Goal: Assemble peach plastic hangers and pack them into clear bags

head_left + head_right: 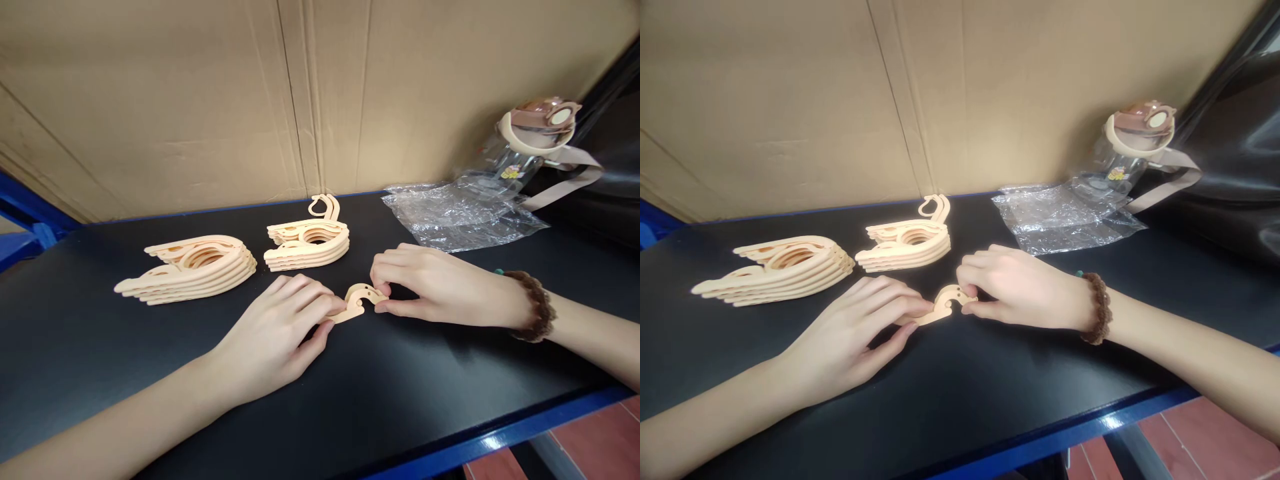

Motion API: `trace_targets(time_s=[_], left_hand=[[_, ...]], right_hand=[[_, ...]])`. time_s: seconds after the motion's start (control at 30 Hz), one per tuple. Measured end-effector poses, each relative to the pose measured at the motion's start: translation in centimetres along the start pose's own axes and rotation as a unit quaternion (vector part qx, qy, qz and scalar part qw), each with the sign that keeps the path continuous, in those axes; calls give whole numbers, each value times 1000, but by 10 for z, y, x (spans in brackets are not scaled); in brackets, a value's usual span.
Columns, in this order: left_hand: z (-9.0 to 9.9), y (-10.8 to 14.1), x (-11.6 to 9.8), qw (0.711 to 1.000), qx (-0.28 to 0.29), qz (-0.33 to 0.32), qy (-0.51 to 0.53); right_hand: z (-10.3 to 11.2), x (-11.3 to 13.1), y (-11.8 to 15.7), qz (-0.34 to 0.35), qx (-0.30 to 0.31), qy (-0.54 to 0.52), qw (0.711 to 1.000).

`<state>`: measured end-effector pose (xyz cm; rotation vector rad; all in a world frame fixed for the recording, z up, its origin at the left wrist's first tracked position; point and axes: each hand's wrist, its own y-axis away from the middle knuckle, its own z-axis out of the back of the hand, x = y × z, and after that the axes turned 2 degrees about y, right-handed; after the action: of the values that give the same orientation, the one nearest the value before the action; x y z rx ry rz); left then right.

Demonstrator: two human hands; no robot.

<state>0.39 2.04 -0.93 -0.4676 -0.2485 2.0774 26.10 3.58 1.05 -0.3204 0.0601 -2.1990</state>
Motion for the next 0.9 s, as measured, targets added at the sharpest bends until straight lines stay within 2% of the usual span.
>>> trace_targets(time_s=[0.27, 0.47, 0.57, 0.67, 0.8, 0.83, 0.9], left_hand=[[1, 3, 3, 1000, 16, -18, 1], [1, 3, 3, 1000, 19, -12, 7], [1, 4, 3, 1000, 18, -11, 10], [2, 4, 3, 1000, 16, -5, 15], [2, 4, 3, 1000, 15, 1, 25], [2, 4, 3, 1000, 15, 1, 26], [2, 4, 3, 1000, 13, 3, 24]], right_hand=[[1, -1, 0, -29, -17, 0, 999], [11, -7, -3, -63, -111, 34, 991], [19, -14, -9, -83, -131, 51, 987], [27, -29, -23, -100, -110, 79, 986], [34, -51, -52, -68, -74, 205, 974], [34, -56, -61, -79, -58, 217, 971], [32, -64, -80, -156, -31, 198, 967]])
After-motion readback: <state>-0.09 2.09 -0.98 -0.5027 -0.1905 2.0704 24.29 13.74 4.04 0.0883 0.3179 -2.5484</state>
